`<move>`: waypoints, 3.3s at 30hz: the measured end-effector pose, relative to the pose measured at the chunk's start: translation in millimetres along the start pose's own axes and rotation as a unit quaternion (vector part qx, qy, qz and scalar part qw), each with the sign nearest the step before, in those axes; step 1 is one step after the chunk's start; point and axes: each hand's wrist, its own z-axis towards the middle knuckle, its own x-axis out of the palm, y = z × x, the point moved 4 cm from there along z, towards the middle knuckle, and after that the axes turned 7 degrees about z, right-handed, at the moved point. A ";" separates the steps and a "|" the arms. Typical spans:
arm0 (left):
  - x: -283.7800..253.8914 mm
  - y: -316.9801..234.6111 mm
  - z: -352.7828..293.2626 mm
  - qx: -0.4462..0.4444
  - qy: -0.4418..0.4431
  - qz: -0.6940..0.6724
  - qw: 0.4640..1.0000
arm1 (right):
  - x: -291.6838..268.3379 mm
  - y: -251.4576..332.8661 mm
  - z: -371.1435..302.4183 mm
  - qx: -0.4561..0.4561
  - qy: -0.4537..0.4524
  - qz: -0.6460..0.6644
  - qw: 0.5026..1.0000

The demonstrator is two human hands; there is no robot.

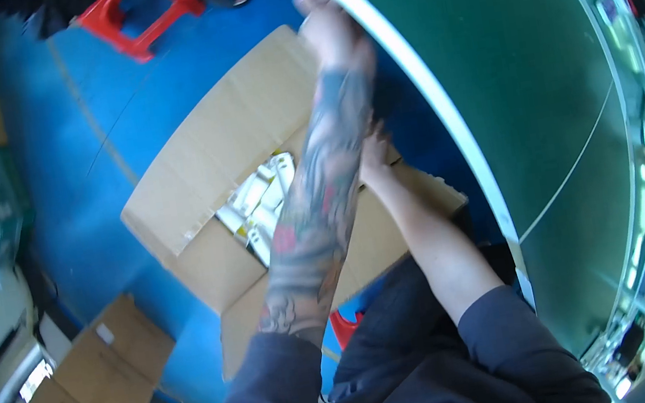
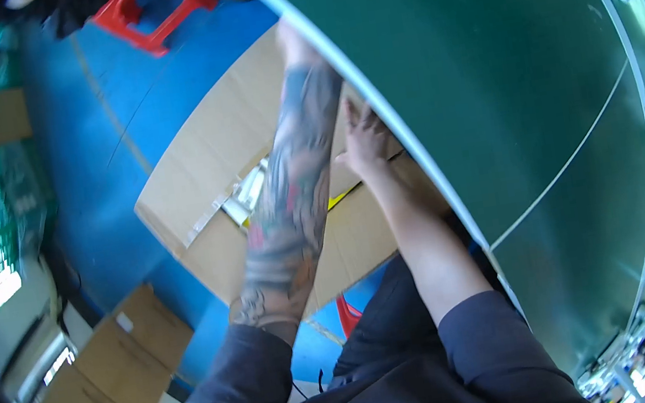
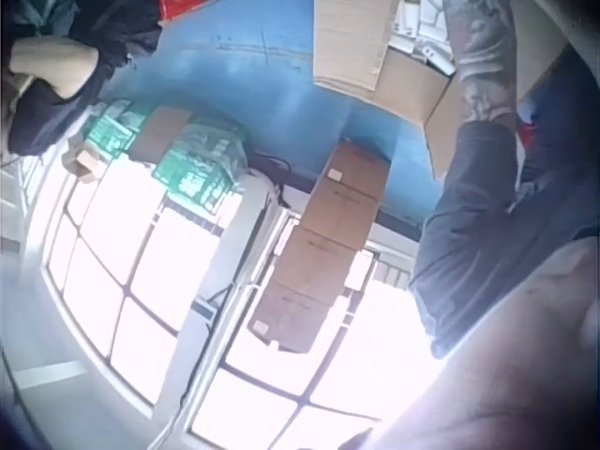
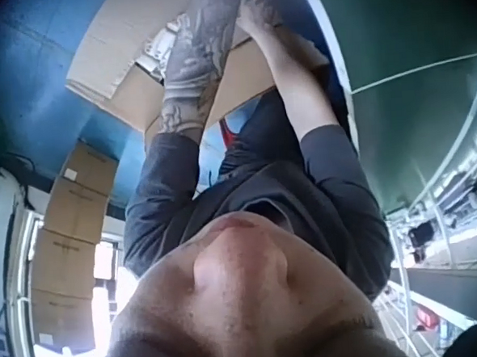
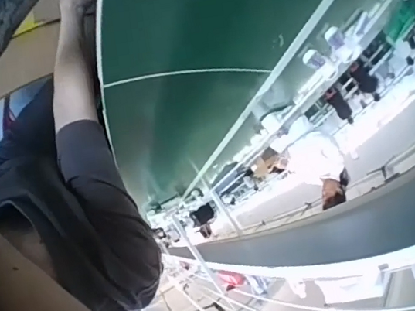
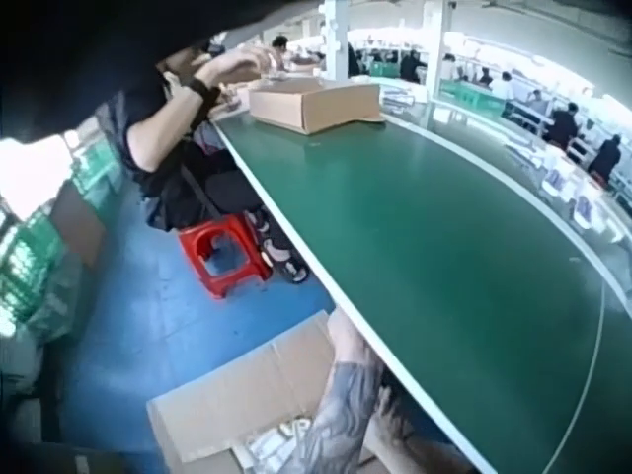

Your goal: Assemble small white and purple electronic components on a production line and pack them into large cardboard boxes.

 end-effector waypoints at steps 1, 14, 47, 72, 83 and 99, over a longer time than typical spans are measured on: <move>12.1 -2.0 6.4 0.029 0.020 0.008 0.999 | 12.6 -12.6 3.1 0.002 -0.020 -0.004 1.000; -555.3 11.9 -75.7 -0.058 -0.280 -0.008 0.958 | 69.9 -42.8 -21.4 0.012 -0.044 -0.026 0.999; -360.6 -140.8 -14.0 0.288 -0.297 0.289 0.863 | 193.5 202.4 -192.9 -0.476 0.231 -0.059 0.847; -358.4 -130.9 226.4 0.233 -0.187 0.903 0.308 | 129.7 83.7 -323.4 -0.518 0.174 0.049 0.836; -433.7 -113.3 273.7 0.146 0.112 0.966 0.184 | 217.8 135.1 -299.9 -0.440 0.140 -0.009 0.887; -392.3 -96.4 197.1 0.070 0.052 0.965 0.248 | 247.8 121.1 -264.3 -0.342 0.053 0.135 0.928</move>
